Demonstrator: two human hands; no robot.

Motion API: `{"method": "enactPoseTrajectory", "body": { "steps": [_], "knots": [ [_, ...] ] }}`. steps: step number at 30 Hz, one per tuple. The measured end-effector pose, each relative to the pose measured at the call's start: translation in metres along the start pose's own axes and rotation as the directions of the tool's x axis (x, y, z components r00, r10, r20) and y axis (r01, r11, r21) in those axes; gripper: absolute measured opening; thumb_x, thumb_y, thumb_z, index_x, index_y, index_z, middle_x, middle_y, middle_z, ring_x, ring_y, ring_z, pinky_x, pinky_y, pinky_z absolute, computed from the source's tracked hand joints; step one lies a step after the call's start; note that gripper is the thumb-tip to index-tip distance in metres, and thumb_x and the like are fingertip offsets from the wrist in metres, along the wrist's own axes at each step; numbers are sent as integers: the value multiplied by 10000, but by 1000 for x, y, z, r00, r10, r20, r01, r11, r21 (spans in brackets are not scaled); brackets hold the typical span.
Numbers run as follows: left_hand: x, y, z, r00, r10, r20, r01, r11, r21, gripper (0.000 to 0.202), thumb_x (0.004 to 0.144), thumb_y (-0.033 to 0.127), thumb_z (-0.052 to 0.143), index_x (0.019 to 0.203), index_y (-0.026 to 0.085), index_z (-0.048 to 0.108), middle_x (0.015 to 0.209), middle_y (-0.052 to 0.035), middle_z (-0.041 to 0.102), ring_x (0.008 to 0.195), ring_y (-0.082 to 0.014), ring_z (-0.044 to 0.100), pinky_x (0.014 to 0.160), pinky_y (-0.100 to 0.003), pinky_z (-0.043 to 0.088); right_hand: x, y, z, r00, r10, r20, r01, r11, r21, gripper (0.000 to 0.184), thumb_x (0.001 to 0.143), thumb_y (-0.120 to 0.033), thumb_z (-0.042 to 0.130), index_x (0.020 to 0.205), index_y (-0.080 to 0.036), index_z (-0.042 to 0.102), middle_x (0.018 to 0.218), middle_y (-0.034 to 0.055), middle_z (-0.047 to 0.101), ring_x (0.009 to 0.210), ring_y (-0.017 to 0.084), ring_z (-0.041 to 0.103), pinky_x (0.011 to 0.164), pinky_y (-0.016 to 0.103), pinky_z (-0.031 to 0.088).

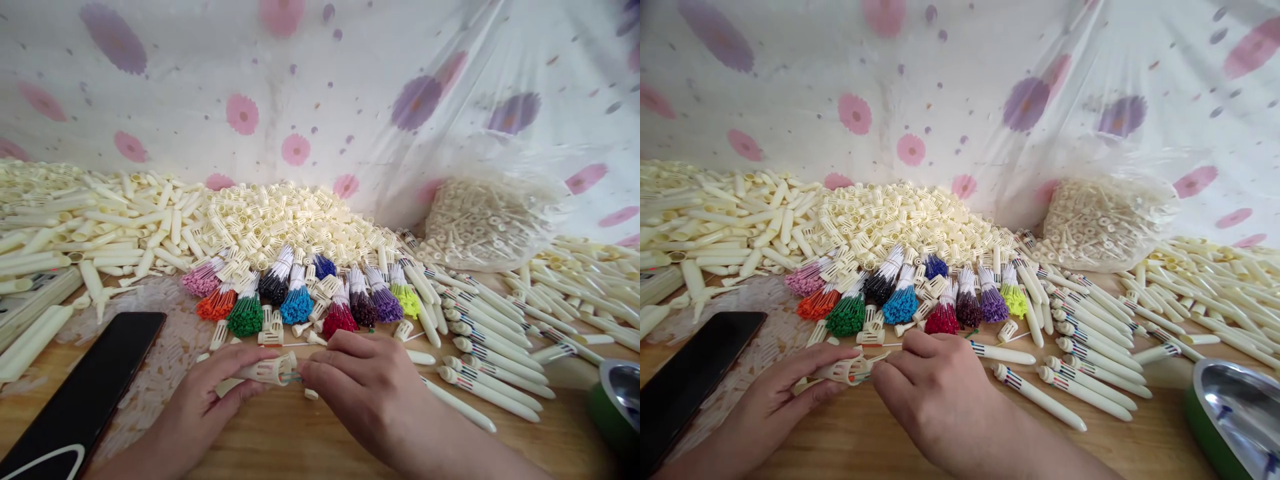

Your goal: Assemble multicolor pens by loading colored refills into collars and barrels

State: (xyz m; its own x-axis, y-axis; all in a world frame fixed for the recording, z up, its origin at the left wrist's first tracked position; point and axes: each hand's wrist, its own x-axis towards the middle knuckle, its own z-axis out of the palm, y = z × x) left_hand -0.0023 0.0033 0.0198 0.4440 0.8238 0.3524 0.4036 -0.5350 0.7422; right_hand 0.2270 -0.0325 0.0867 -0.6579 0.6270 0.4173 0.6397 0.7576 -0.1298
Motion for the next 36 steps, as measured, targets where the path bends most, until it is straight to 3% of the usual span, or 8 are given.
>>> {"method": "enactPoseTrajectory", "body": {
  "steps": [4, 8, 15, 19, 23, 31, 34, 36],
  "knots": [
    [-1, 0, -2, 993, 61, 99, -64, 998, 28, 483, 812, 181, 601, 1213, 448, 568, 1083, 64, 743, 960, -147, 695, 844, -200, 527, 1, 1, -3, 999, -31, -11, 31, 999, -21, 240, 922, -93, 422, 755, -120, 591, 646, 25, 591, 581, 144, 423, 510, 279, 282],
    [0, 2, -3, 985, 87, 152, -90, 996, 11, 485, 814, 185, 602, 1243, 407, 556, 1072, 46, 749, 942, -150, 705, 807, -181, 539, 2, 3, -3, 997, -64, -48, 64, 998, -21, 239, 946, -116, 387, 866, -100, 612, 678, 44, 618, 608, 155, 470, 522, 277, 322],
    [-2, 3, 0, 991, 129, -41, -127, 991, 43, 390, 765, 204, 677, 1112, 379, 641, 1002, 47, 764, 894, -143, 712, 803, -160, 533, -2, 10, -10, 995, 75, -59, -66, 987, 144, 115, 917, -144, 483, 970, -147, 585, 764, 47, 649, 725, 155, 561, 623, 253, 429],
    [-3, 3, 2, 990, 104, -96, -95, 991, 93, 312, 766, 223, 679, 1051, 346, 647, 944, 38, 759, 839, -136, 714, 747, -142, 542, 0, 3, -14, 960, 277, 33, -263, 861, 436, 78, 905, -197, 518, 976, -186, 548, 828, 15, 645, 726, 118, 576, 640, 217, 458],
    [-3, 1, 3, 984, 146, -106, -130, 981, 143, 261, 789, 263, 657, 1040, 333, 643, 924, 29, 756, 836, -150, 710, 771, -184, 547, 6, -8, -5, 912, 379, 159, -404, 760, 509, 73, 905, -200, 485, 963, -179, 524, 864, 25, 640, 732, 117, 580, 640, 220, 466],
    [-4, 5, 6, 985, 132, -115, -113, 980, 161, 262, 780, 235, 649, 1015, 346, 678, 897, 18, 761, 806, -179, 707, 761, -241, 559, 5, -11, 17, 842, 481, 242, -497, 519, 696, 84, 916, -270, 458, 941, -192, 477, 786, 0, 613, 654, 102, 527, 590, 207, 451],
    [-2, 6, 5, 989, 76, -128, -60, 991, 122, 223, 781, 255, 635, 978, 341, 696, 896, 18, 766, 817, -185, 708, 771, -244, 554, 4, -8, 14, 836, 499, 228, -500, 525, 688, 99, 911, -277, 465, 952, -191, 492, 779, 1, 618, 660, 107, 540, 590, 209, 446],
    [0, 3, 1, 984, -56, -167, 72, 994, 87, 172, 775, 314, 633, 932, 314, 704, 906, 9, 766, 829, -198, 708, 772, -257, 555, 3, -2, 10, 826, 533, 184, -516, 585, 626, 93, 905, -260, 471, 953, -190, 507, 803, 8, 620, 694, 114, 556, 598, 213, 443]
  ]
}}
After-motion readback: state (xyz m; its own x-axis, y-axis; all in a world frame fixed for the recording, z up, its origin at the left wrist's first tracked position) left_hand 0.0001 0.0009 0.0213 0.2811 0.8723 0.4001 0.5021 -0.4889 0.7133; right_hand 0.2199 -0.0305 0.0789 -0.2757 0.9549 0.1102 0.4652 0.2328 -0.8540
